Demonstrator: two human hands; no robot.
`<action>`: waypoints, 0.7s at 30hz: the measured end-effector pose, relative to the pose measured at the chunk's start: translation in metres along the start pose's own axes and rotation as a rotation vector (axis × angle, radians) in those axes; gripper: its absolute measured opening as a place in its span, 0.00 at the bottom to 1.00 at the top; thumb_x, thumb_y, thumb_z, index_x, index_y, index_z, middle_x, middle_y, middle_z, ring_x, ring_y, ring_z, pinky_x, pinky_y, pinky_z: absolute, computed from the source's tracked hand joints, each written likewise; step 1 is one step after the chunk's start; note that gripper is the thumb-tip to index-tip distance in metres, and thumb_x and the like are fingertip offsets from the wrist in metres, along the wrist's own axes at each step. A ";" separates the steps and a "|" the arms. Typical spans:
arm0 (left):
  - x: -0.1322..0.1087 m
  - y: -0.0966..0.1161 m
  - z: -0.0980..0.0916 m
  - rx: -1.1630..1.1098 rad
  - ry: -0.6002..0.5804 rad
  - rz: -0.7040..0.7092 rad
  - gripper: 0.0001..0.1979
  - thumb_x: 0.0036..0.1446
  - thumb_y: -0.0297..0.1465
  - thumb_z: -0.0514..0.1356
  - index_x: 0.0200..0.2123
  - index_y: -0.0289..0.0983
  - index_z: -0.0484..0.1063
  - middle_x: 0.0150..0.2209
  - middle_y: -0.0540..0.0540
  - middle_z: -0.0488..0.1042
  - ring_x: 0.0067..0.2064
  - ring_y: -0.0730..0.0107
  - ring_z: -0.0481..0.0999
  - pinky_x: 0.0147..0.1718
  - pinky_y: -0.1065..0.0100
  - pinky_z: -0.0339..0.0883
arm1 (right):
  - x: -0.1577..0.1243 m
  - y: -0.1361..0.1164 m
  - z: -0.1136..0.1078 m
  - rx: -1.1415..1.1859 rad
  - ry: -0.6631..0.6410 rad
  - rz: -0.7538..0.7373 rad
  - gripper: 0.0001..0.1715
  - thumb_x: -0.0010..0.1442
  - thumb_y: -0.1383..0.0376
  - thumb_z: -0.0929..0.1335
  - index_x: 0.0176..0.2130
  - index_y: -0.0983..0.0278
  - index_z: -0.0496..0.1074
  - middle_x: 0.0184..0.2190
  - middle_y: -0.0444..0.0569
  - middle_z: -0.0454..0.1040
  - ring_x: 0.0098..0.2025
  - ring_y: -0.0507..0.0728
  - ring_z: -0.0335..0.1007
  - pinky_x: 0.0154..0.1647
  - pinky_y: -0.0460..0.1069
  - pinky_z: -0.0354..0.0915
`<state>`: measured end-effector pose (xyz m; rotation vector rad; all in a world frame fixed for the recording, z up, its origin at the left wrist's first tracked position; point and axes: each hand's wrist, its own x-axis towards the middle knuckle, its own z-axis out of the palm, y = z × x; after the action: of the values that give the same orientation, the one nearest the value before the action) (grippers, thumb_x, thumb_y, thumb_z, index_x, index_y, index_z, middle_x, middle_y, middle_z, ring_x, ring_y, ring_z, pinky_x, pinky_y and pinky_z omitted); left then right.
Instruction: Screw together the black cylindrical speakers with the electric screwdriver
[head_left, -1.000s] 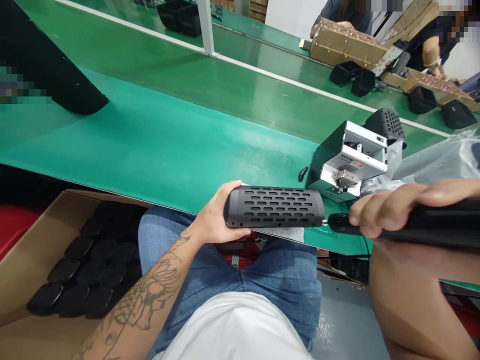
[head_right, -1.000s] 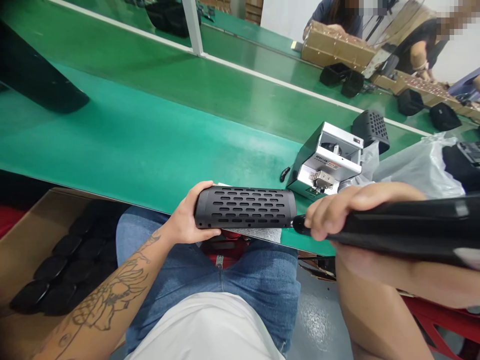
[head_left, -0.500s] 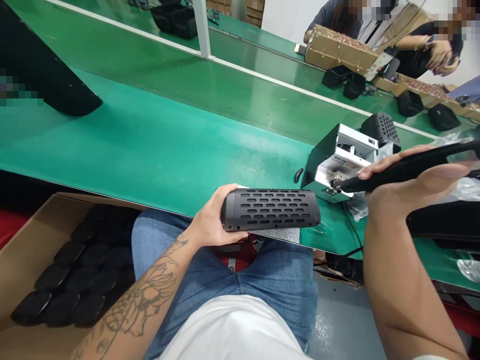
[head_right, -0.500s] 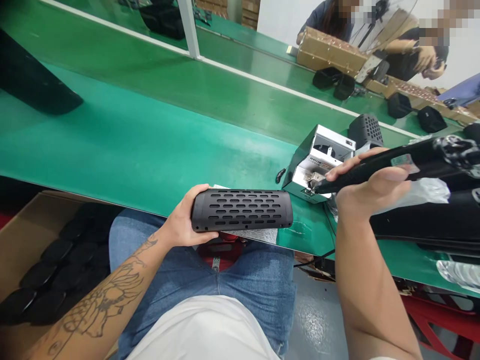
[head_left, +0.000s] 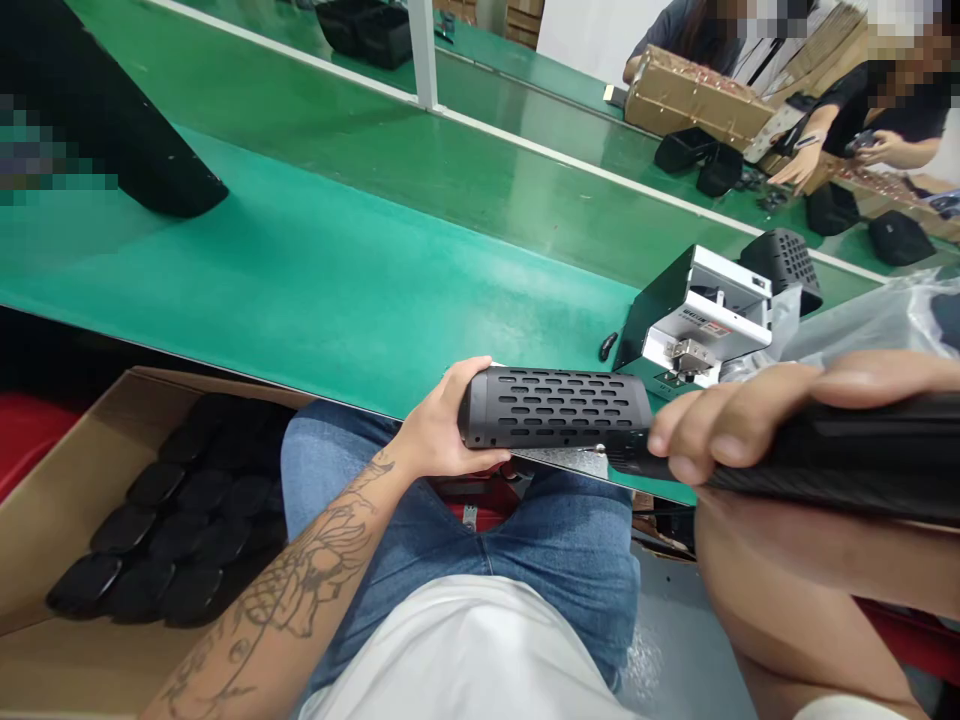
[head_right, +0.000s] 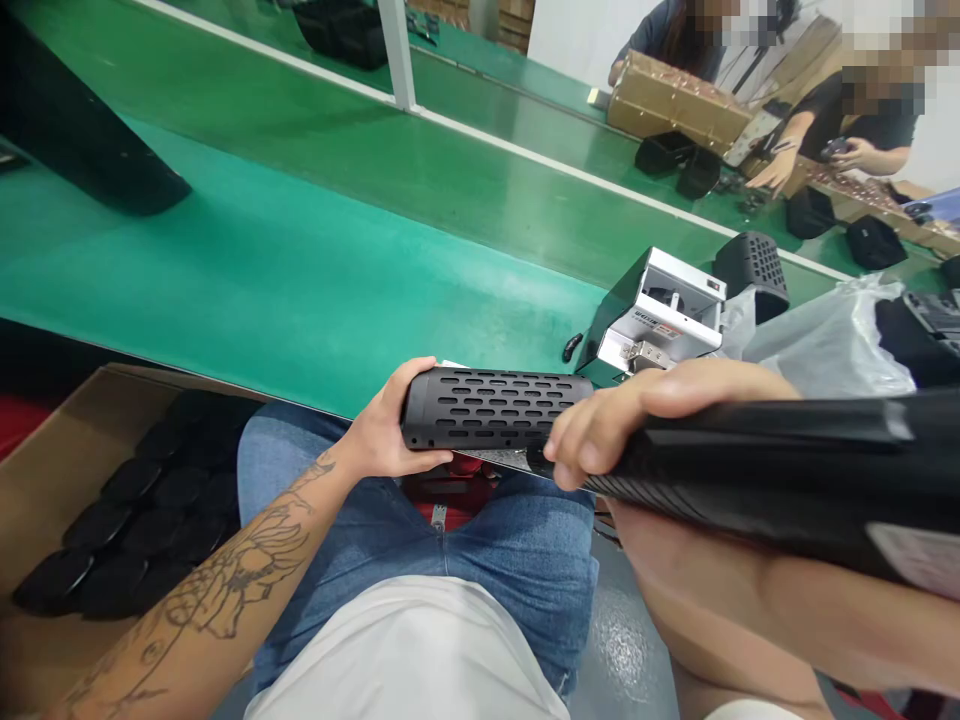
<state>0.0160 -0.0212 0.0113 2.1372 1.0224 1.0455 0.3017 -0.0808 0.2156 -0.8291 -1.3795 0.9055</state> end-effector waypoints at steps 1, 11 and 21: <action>0.000 0.000 0.000 -0.001 -0.001 0.008 0.62 0.49 0.48 0.79 0.78 0.43 0.50 0.72 0.31 0.66 0.71 0.37 0.74 0.70 0.43 0.72 | 0.004 0.003 0.009 -0.001 -0.056 0.015 0.15 0.70 0.45 0.74 0.46 0.49 0.86 0.27 0.46 0.79 0.24 0.63 0.77 0.28 0.64 0.80; 0.004 0.002 0.000 -0.020 0.017 0.078 0.60 0.52 0.50 0.78 0.78 0.43 0.49 0.71 0.31 0.67 0.70 0.38 0.74 0.70 0.42 0.72 | 0.024 0.051 0.020 0.183 -0.187 -0.102 0.21 0.70 0.43 0.74 0.44 0.55 0.86 0.25 0.44 0.80 0.18 0.59 0.75 0.22 0.57 0.77; 0.005 0.004 0.001 -0.024 0.030 0.082 0.58 0.51 0.48 0.79 0.77 0.43 0.53 0.70 0.32 0.69 0.69 0.39 0.75 0.69 0.44 0.72 | 0.041 0.068 0.007 0.269 -0.424 -0.157 0.19 0.73 0.48 0.72 0.47 0.58 0.87 0.26 0.48 0.82 0.18 0.62 0.77 0.21 0.57 0.79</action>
<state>0.0201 -0.0199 0.0159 2.1653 0.9386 1.1263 0.2905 -0.0143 0.1726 -0.3277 -1.6133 1.1557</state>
